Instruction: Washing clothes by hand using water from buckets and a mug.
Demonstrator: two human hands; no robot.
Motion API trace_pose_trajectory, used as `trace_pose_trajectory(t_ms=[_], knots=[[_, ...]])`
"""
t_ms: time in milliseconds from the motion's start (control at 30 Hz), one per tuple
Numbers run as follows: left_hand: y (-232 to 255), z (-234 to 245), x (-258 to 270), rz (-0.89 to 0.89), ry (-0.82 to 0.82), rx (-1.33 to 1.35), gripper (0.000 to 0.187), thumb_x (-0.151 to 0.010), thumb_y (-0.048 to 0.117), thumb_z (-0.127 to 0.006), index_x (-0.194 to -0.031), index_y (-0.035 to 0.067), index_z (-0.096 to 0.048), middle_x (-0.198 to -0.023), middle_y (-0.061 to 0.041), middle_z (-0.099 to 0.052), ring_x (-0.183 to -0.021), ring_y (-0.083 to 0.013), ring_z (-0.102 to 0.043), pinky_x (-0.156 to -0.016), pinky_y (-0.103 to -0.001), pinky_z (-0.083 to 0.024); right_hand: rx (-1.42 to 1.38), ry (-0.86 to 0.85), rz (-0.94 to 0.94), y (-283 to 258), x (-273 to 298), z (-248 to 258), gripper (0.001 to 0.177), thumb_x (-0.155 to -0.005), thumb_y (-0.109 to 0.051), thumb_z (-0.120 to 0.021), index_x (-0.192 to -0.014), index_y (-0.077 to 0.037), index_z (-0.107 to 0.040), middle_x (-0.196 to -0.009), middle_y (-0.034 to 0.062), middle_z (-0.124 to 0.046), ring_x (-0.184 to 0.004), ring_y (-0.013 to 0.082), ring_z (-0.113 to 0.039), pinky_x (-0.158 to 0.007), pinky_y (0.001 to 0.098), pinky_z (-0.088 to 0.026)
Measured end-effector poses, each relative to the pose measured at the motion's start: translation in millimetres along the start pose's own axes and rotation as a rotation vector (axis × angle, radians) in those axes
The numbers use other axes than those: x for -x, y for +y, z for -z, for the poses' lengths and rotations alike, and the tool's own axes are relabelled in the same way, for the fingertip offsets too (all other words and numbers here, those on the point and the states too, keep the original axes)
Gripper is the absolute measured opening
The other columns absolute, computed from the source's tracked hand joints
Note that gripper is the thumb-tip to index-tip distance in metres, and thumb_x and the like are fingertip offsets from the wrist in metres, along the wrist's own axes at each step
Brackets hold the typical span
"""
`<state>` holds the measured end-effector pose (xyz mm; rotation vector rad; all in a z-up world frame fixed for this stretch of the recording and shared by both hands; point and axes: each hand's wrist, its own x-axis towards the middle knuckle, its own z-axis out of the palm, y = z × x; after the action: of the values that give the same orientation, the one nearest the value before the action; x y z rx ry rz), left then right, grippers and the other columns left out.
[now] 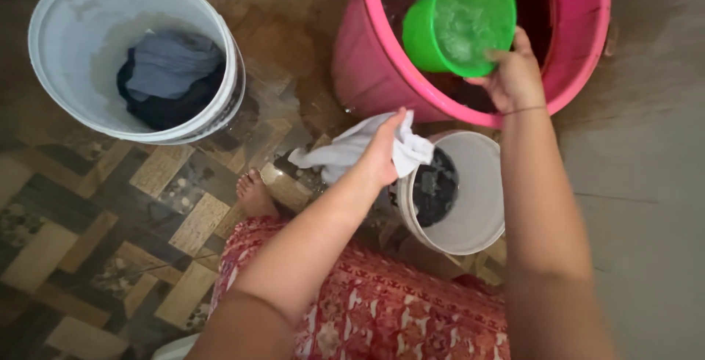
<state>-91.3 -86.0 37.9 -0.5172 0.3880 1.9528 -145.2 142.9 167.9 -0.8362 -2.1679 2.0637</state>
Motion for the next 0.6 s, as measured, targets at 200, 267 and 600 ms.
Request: trace_pose_trajectory(t_ms=[200,267,600], knots=[[-43.2,56.6,-67.7,0.236,-0.588,0.277,0.032,-0.108,0.039,-0.063,-0.096,0.009,-0.062,-0.082,-0.011,-0.066,-0.071,-0.0274,-0.066,-0.061,-0.041,-0.056,-0.276,-0.107,0.197,-7.5,55.3,-45.6,0.044,-0.104,0.001,-0.051,-0.143,-0.016,-0.047,-0.129,0.016,-0.065,-0.1,0.0338,-0.07,-0.058,0.0416,-0.059],[-34.6,40.8,-55.7,0.123,-0.359,-0.003,0.022,-0.103,0.026,-0.054,-0.103,0.005,-0.062,-0.092,-0.013,-0.067,-0.079,-0.0295,-0.068,-0.07,-0.046,-0.059,-0.484,-0.079,0.245,-8.2,63.6,-63.4,0.042,-0.106,0.004,-0.054,-0.143,-0.013,-0.046,-0.14,0.0163,-0.061,-0.125,0.0345,-0.068,-0.1,0.0515,-0.067],[9.2,19.7,-24.7,-0.428,-0.119,-0.845,0.045,-0.103,0.041,-0.051,-0.135,0.01,-0.057,-0.13,-0.009,-0.067,-0.116,-0.024,-0.067,-0.095,-0.039,-0.059,-0.796,-0.083,0.209,18.6,82.1,-155.2,0.038,-0.102,0.008,-0.058,-0.13,-0.012,-0.042,-0.133,0.0137,-0.058,-0.122,0.0336,-0.062,-0.103,0.0555,-0.06]])
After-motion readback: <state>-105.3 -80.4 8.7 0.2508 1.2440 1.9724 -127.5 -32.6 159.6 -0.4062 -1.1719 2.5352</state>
